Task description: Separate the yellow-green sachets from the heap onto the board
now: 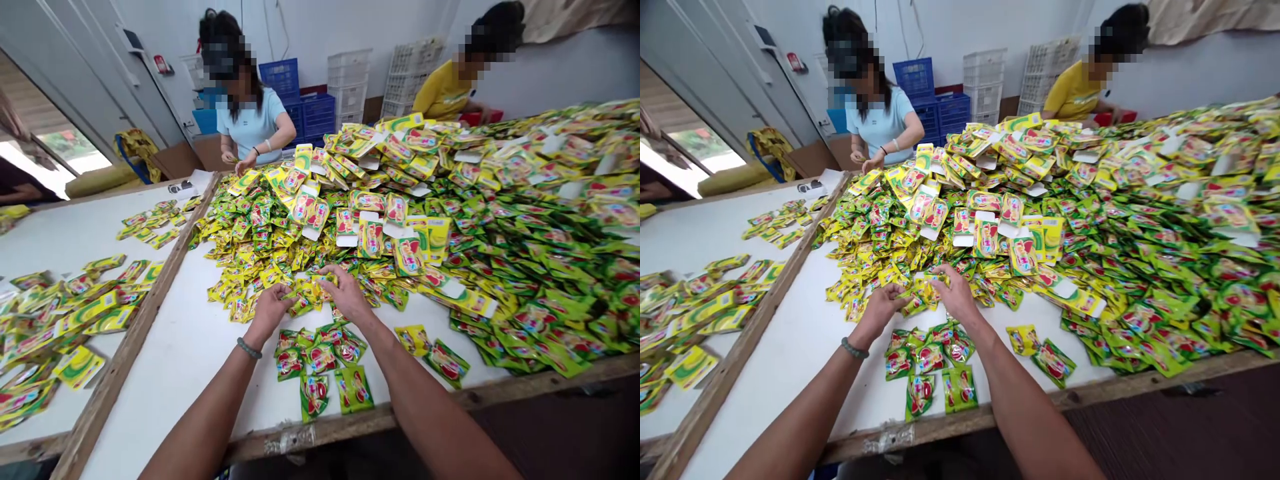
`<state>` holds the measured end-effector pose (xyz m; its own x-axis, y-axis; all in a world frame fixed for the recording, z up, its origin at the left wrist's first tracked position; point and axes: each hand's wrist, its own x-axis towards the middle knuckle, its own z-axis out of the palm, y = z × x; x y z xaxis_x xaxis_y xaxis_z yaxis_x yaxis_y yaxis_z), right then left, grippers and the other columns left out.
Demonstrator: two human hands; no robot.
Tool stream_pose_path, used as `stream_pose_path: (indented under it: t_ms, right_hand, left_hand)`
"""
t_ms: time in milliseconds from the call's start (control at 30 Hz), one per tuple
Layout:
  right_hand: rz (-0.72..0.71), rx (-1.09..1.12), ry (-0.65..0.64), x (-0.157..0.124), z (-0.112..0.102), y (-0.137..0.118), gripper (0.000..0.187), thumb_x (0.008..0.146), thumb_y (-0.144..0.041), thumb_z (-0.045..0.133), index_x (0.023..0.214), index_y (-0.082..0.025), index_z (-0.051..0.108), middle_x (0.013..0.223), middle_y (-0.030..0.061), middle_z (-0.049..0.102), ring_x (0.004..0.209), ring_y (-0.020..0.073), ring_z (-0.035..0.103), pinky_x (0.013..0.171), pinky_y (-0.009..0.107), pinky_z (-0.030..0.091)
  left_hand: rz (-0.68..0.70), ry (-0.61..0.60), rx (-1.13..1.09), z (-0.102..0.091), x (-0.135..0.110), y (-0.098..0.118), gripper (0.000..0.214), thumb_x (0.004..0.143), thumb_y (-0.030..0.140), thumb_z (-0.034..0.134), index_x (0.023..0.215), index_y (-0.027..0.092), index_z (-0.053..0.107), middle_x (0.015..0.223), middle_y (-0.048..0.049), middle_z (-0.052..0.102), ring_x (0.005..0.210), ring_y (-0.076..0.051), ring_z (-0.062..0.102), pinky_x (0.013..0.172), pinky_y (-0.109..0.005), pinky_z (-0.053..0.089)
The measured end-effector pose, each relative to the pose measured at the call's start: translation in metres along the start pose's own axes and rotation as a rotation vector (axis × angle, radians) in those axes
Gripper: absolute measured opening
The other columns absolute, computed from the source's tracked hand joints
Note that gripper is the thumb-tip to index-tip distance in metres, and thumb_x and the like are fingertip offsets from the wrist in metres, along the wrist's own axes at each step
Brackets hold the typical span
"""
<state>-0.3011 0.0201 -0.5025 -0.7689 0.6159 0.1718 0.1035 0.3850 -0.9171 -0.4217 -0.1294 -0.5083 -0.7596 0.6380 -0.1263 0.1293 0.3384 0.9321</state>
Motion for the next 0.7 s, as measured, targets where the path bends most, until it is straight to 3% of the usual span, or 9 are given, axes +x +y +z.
stream_pose_path:
  t_ms: [100,300,467,600,700]
  right_hand:
    - [0.011,0.082,-0.014,-0.001,0.004,-0.001,0.025,0.074,-0.039,0.057,0.088,-0.019,0.061,0.079,-0.001,0.06,0.061,0.0114,0.046,0.057,0.022,0.034]
    - [0.136,0.275,0.099,0.002,0.015,0.009,0.03,0.067,-0.044,0.063,0.074,-0.017,0.052,0.068,-0.0016,0.055,0.061,0.0121,0.048,0.056,0.022,0.038]
    - [0.198,0.166,0.137,0.001,0.025,0.016,0.031,0.063,-0.045,0.064,0.063,-0.018,0.049,0.057,-0.004,0.048,0.054,0.0107,0.042,0.052,0.022,0.035]
    - [0.227,0.162,0.153,0.0,0.024,0.011,0.028,0.065,-0.044,0.063,0.064,-0.018,0.052,0.059,-0.003,0.052,0.057,0.0118,0.046,0.052,0.022,0.037]
    - [0.212,0.239,0.076,-0.001,0.012,0.002,0.026,0.069,-0.042,0.06,0.076,-0.017,0.06,0.07,0.0,0.062,0.065,0.0147,0.054,0.057,0.024,0.042]
  left_hand:
    - [-0.051,-0.042,-0.161,0.01,0.002,0.005,0.031,0.055,0.035,0.075,0.068,0.015,0.055,0.056,0.0039,0.053,0.046,-0.009,0.047,0.047,-0.022,0.039]
    - [-0.13,-0.019,-0.405,0.025,-0.001,0.014,0.033,0.055,0.037,0.077,0.071,0.014,0.06,0.057,0.0022,0.06,0.05,-0.011,0.055,0.053,-0.023,0.045]
    - [-0.107,-0.035,-0.517,0.028,-0.006,0.019,0.034,0.06,0.038,0.075,0.078,0.013,0.061,0.063,0.0008,0.063,0.055,-0.009,0.056,0.057,-0.022,0.045]
    - [-0.118,-0.01,-0.546,0.03,-0.004,0.022,0.043,0.049,0.024,0.082,0.083,0.014,0.059,0.061,0.0026,0.062,0.054,-0.009,0.055,0.057,-0.02,0.043]
    - [-0.086,-0.034,-0.56,0.032,0.004,0.031,0.041,0.049,0.022,0.081,0.083,0.015,0.059,0.06,0.0032,0.061,0.056,-0.009,0.056,0.059,-0.021,0.043]
